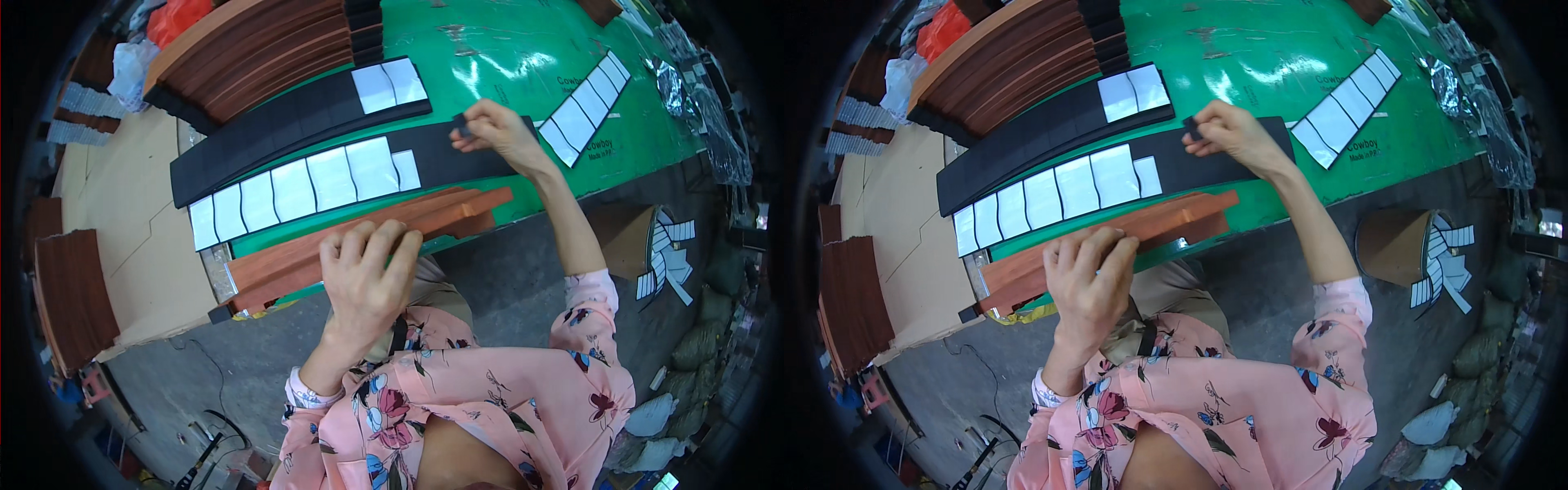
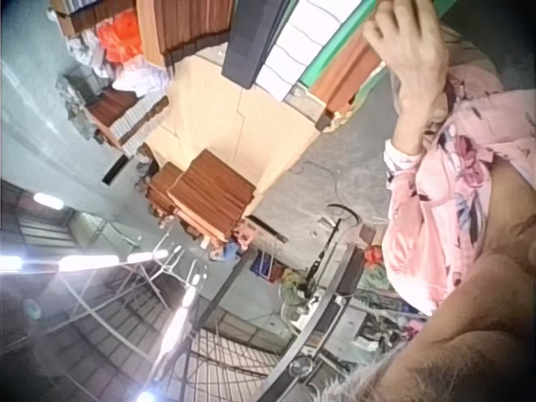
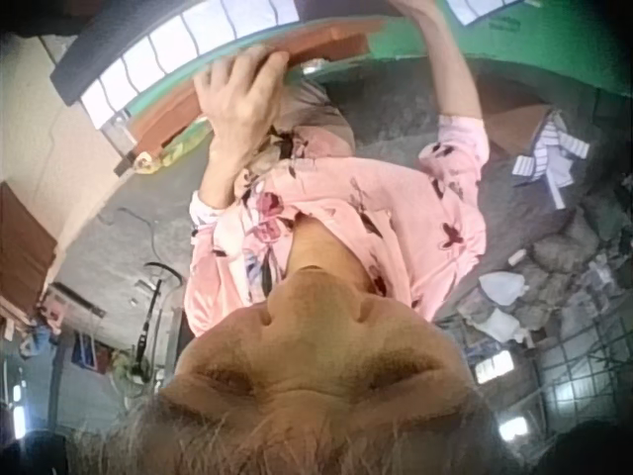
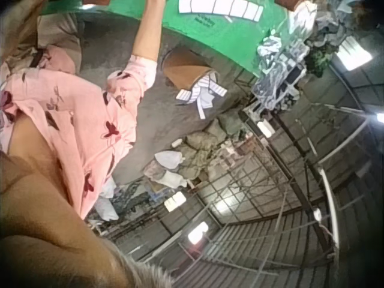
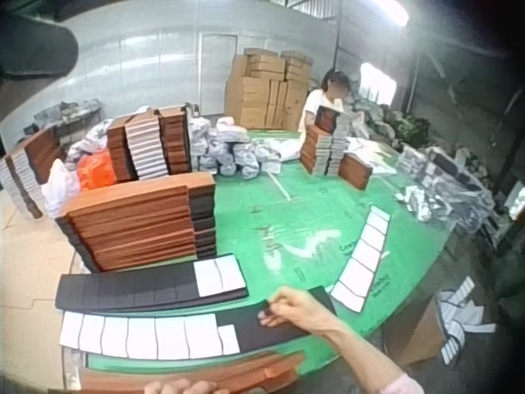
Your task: The recorder is applying small black felt or foam adhesive pads to the undersides of curved wooden furniture components.
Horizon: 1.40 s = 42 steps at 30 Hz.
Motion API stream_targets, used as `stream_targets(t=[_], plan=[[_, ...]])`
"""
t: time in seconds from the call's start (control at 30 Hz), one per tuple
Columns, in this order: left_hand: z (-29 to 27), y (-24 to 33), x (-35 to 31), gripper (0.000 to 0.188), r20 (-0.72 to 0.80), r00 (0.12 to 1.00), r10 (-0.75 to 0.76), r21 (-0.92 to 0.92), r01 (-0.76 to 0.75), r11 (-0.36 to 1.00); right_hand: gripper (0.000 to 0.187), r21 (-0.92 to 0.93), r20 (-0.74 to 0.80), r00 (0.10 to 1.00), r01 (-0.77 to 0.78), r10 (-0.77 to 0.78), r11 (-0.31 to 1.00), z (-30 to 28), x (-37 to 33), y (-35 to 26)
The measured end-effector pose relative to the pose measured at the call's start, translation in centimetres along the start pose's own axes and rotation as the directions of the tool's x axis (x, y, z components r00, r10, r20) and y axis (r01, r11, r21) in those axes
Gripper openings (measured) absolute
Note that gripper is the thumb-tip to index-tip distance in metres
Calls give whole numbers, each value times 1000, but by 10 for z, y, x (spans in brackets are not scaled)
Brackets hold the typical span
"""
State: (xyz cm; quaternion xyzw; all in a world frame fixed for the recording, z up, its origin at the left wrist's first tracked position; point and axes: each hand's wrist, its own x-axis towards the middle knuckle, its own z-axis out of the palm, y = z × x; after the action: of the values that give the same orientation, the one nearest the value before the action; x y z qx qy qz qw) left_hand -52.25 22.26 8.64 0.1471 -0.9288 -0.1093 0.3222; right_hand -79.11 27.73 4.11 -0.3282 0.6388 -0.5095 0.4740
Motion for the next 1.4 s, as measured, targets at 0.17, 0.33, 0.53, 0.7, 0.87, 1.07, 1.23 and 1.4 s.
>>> stream_targets(t=[0.17,0.33,0.53,0.7,0.87,1.07,1.23,1.4], plan=[[12,15,21,28,26,998,-53,-121,56,991,25,264,-164,984,115,-73,958,-22,-68,-13],[28,27,36,31,115,986,-117,-192,138,972,22,-406,-14,940,305,-340,861,-8,-105,-31],[33,31,37,22,161,958,-237,-206,267,941,22,-680,176,689,601,-703,419,15,-105,-31],[33,33,39,20,156,958,-239,-224,270,936,22,-779,221,663,562,-715,279,22,-104,-29],[33,34,38,19,161,955,-248,-224,280,933,21,-775,225,640,575,-735,263,24,-101,-29],[34,31,37,21,147,957,-250,-204,276,939,21,-771,235,655,576,-718,272,26,-100,-31],[33,30,38,20,163,962,-217,-189,247,950,20,-770,227,659,573,-717,282,24,-99,-34],[31,32,33,22,103,980,-172,-191,189,963,20,-559,17,808,496,-589,665,13,-103,-50]])
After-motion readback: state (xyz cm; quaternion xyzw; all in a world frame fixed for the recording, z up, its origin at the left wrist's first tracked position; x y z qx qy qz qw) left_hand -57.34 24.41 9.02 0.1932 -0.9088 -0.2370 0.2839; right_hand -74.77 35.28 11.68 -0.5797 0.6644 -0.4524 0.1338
